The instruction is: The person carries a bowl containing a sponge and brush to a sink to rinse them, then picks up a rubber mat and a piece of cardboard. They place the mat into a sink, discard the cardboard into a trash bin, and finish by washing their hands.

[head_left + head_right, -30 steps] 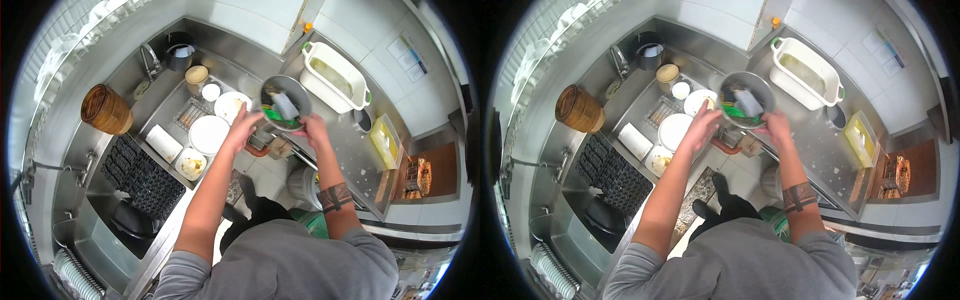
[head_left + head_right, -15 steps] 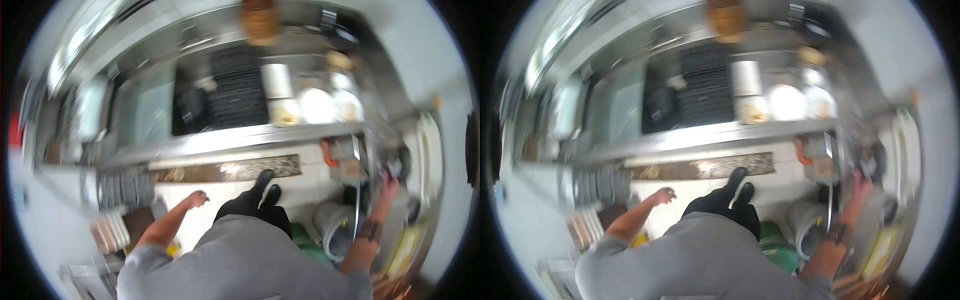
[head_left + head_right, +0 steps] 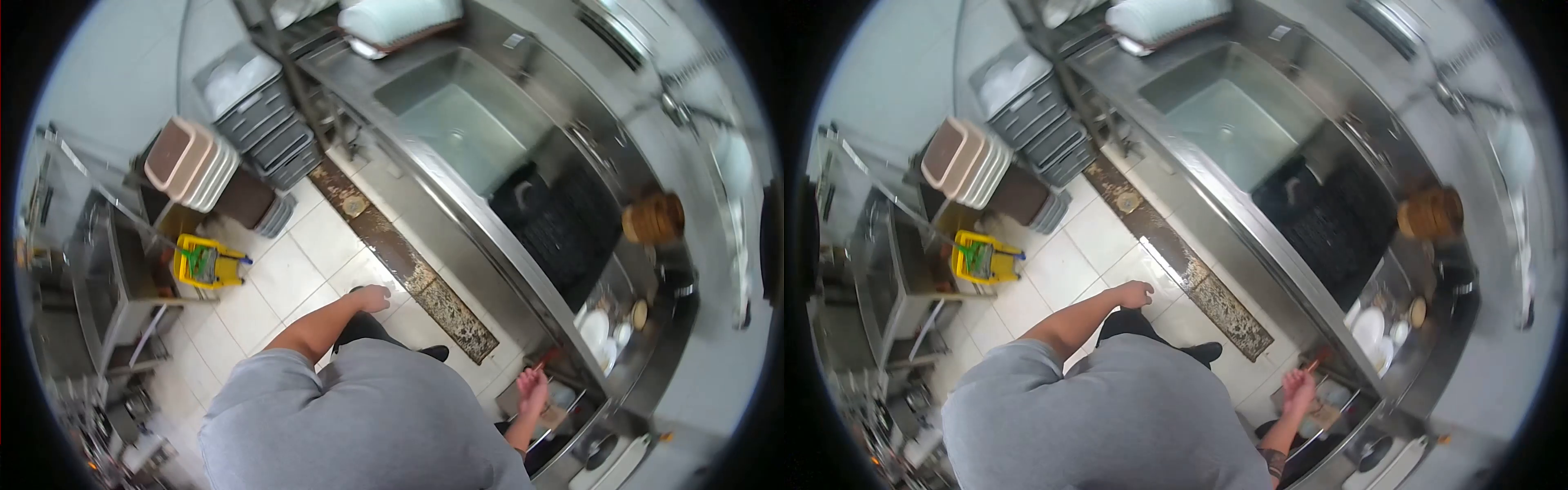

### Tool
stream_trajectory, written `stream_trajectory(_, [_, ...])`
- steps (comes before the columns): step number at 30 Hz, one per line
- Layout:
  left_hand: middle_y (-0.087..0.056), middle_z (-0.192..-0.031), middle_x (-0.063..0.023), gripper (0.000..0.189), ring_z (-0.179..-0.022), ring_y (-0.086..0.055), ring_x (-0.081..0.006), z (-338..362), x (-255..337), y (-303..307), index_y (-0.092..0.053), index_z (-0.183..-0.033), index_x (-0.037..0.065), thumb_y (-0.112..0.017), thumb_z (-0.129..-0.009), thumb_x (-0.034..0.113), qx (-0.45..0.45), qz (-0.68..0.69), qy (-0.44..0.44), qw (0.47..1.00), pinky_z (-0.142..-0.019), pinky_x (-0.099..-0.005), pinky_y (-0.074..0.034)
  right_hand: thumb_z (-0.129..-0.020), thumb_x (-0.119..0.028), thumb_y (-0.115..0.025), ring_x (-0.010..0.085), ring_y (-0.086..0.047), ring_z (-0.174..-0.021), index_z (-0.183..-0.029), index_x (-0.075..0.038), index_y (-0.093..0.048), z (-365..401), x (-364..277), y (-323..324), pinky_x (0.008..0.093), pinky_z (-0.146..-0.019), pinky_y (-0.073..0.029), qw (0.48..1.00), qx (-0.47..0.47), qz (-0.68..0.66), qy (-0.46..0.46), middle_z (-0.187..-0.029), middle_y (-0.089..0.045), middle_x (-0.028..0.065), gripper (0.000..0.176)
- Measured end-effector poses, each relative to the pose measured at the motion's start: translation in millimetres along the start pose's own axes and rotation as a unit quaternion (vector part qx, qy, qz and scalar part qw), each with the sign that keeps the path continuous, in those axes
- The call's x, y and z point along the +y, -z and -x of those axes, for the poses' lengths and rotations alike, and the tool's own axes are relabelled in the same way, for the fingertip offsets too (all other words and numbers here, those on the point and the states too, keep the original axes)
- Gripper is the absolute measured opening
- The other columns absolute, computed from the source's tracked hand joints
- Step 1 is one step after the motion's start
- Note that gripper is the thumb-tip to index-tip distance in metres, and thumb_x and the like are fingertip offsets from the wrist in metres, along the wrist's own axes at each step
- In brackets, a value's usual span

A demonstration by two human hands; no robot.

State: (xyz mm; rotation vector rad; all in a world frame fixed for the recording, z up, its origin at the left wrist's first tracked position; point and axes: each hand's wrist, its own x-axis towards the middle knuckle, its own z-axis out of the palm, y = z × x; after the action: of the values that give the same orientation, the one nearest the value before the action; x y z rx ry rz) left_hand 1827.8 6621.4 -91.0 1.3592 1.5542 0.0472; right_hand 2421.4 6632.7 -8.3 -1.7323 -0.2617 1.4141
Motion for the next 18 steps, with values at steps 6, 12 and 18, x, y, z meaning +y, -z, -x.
stream_trajectory(6, [-0.071, -0.098, -0.0147, 0.048, -0.082, -0.069, -0.0237, 77, -179, 42, -0.066, -0.121, 0.001, -0.070, -0.082, 0.029, 0.162, 0.422, 0.102, 0.886, -0.072, -0.0354, -0.056, -0.101, -0.024, -0.057, 0.0233, -0.068, -0.089, -0.113, -0.004, -0.059, 40, 52, -293, 0.0371, -0.076, -0.057, 0.896, -0.252, 0.363, -0.036, -0.104, -0.068, 0.0118, 0.024])
stream_trajectory(12, [-0.069, -0.111, -0.0134, 0.045, -0.090, -0.069, -0.0216, 190, -316, 57, -0.061, -0.128, 0.001, -0.063, -0.091, 0.026, 0.225, 0.451, 0.275, 0.819, -0.071, -0.0345, -0.055, -0.100, -0.023, -0.056, 0.0216, -0.069, -0.087, -0.110, -0.004, -0.062, -9, 117, -456, 0.0349, -0.077, -0.056, 0.740, -0.343, 0.578, -0.025, -0.106, -0.069, 0.0106, 0.022])
stream_trajectory(18, [-0.072, -0.101, -0.0197, 0.038, -0.083, -0.071, -0.0289, 204, -410, 10, -0.068, -0.115, 0.000, -0.065, -0.088, 0.026, 0.290, 0.441, 0.390, 0.755, -0.077, -0.0388, -0.055, -0.099, -0.024, -0.057, 0.0189, -0.068, -0.079, -0.105, -0.004, -0.062, -45, 184, -610, 0.0335, -0.071, -0.055, 0.712, -0.337, 0.613, -0.054, -0.097, -0.068, 0.0088, 0.022])
